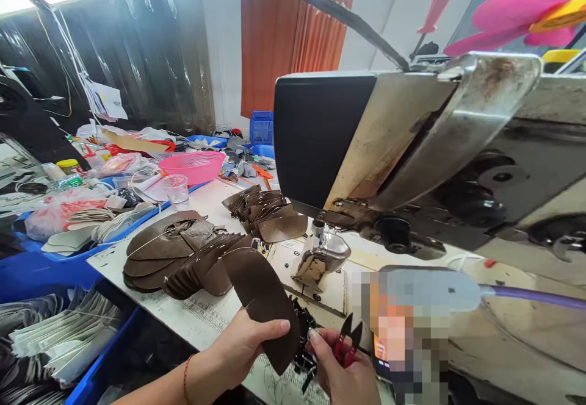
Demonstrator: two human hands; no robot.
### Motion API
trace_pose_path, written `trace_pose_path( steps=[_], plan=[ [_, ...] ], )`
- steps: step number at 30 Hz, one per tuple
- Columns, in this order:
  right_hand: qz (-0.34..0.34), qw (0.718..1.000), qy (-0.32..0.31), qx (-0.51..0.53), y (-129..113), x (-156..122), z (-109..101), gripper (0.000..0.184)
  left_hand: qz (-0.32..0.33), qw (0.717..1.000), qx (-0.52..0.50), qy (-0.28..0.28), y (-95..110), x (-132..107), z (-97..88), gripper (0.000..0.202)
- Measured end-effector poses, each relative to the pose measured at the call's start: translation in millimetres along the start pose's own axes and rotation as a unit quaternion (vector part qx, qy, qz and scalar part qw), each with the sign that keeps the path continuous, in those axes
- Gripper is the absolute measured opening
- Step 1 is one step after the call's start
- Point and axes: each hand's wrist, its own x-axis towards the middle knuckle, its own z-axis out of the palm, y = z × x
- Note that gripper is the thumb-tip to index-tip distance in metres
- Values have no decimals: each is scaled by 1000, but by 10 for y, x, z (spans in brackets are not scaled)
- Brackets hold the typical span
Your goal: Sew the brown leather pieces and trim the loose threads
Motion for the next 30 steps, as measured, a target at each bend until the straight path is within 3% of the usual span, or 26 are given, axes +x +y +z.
trace_pose_path(
  steps=[13, 26, 30],
  plan=[
    [43, 999, -13, 19, -8, -61, 115, 44, 60, 998, -14, -3, 30, -17, 124, 47],
    [13, 999, -40, -6, -126, -89, 193, 44, 61, 997, 20, 31, 51, 45, 142, 45],
    [-50, 999, -22, 1, -200, -8, 188, 46, 55, 998, 8, 7, 144, 97, 171, 44]
  ],
)
